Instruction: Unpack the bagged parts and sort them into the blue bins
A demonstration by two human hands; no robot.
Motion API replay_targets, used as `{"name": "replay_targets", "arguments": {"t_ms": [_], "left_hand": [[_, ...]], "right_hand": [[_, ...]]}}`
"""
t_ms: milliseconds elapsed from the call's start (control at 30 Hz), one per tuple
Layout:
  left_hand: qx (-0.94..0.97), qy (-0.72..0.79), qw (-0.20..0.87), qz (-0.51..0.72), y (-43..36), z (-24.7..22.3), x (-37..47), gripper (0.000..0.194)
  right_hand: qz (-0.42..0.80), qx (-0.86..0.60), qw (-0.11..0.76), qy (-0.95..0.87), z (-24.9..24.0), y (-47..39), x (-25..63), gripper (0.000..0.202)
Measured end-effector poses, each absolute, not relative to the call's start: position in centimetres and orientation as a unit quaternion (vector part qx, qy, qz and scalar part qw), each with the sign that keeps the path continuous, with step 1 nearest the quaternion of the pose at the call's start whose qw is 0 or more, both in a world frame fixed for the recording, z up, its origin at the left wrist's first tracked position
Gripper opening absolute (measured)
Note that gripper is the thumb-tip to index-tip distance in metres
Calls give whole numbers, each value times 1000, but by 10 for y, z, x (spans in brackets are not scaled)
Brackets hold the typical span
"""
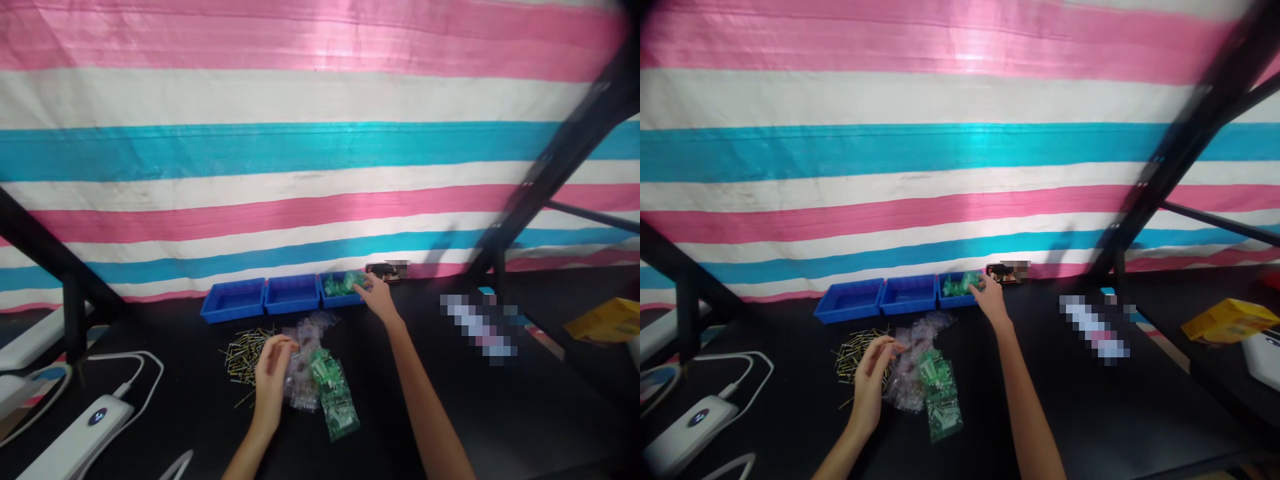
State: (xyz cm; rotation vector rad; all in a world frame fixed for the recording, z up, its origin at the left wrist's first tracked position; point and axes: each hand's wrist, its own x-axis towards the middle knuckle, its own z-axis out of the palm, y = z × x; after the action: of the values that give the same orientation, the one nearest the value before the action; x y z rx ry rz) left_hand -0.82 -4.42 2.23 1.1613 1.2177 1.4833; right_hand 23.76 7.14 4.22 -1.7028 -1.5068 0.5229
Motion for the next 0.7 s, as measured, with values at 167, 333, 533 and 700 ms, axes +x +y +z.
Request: {"name": "replay_targets", "arguments": {"t_ms": [167,333,533,700], "left_hand": [[491,486,442,572,-41,19,-8,22],[514,491,442,547,-41,21,-6,23],[576,474,389,541,-45,16,-6,15],[578,473,384,543,-44,17,-7,15]], "right_hand": [[247,-654,420,-579,31,78,229,42],[201,-625,431,-619,29,77,221,44],[158,-601,352,-700,29,72,219,29],[137,-599,309,-726,42,62,213,30]]}}
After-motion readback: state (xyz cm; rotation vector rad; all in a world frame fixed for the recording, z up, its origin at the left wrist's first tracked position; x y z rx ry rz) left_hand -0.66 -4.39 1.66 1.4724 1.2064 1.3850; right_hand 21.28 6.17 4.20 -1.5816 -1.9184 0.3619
